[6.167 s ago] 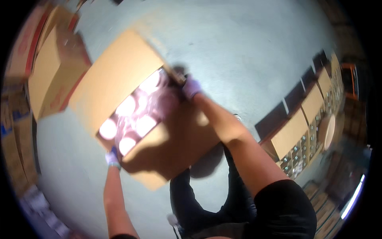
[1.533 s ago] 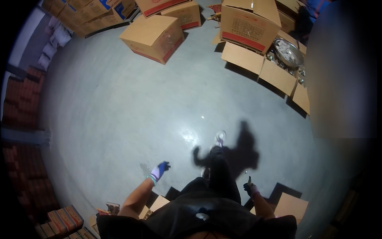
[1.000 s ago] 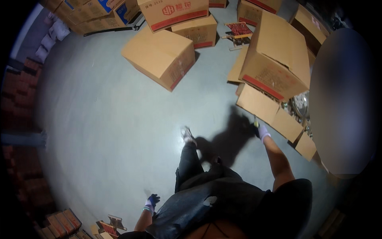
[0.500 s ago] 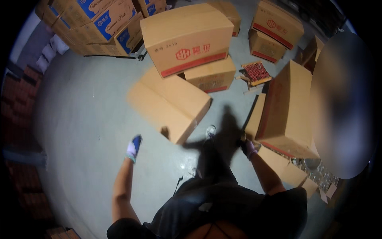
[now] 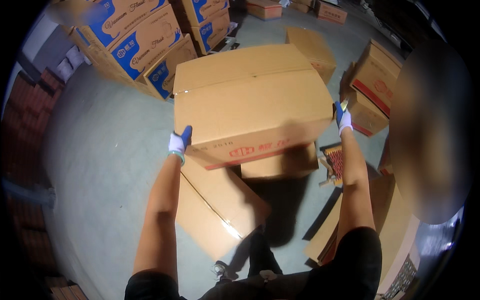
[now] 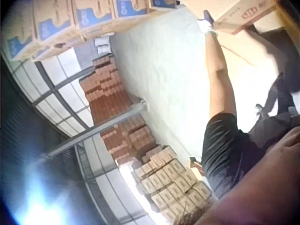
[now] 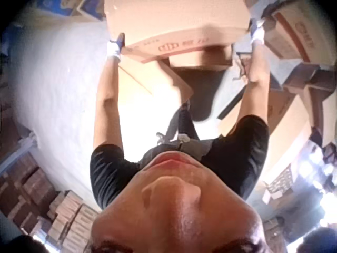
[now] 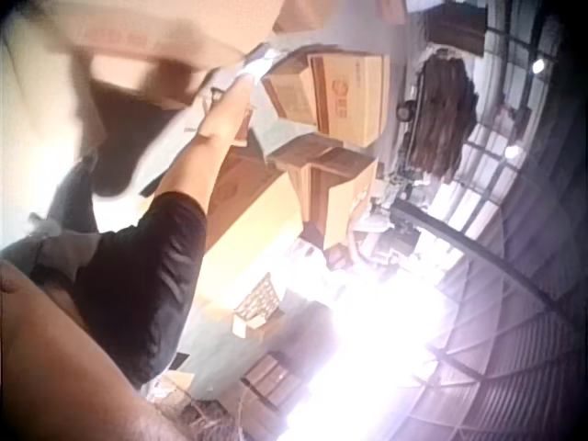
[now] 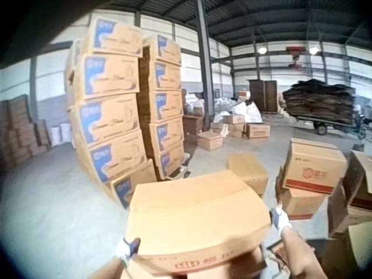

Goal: The person unboxes and organizes various vacuum flask components such as stoppers, lids, and outer casings, and then assembles the parts onto glass liners.

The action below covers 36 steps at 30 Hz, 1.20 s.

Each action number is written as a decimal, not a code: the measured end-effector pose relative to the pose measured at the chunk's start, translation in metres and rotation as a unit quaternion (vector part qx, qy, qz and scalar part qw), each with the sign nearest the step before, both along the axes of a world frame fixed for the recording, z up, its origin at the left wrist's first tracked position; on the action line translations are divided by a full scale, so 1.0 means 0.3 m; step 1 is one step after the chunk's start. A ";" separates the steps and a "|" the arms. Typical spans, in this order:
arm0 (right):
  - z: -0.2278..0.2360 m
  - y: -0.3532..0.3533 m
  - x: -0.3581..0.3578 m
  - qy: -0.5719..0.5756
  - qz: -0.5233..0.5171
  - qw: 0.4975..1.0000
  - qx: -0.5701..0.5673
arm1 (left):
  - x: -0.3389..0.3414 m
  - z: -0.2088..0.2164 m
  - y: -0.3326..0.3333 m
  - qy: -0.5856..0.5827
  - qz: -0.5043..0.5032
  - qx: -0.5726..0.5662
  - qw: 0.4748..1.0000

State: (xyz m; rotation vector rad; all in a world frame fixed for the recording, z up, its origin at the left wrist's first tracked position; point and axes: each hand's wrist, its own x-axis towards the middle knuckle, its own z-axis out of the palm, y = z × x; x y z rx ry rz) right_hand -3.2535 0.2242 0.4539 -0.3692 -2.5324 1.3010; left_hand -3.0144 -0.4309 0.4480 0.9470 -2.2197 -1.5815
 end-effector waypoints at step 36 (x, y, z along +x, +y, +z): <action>0.865 -0.185 2.968 -0.060 0.165 0.892 -0.416 | 1.811 1.075 -0.556 -0.042 -0.540 -0.115 0.833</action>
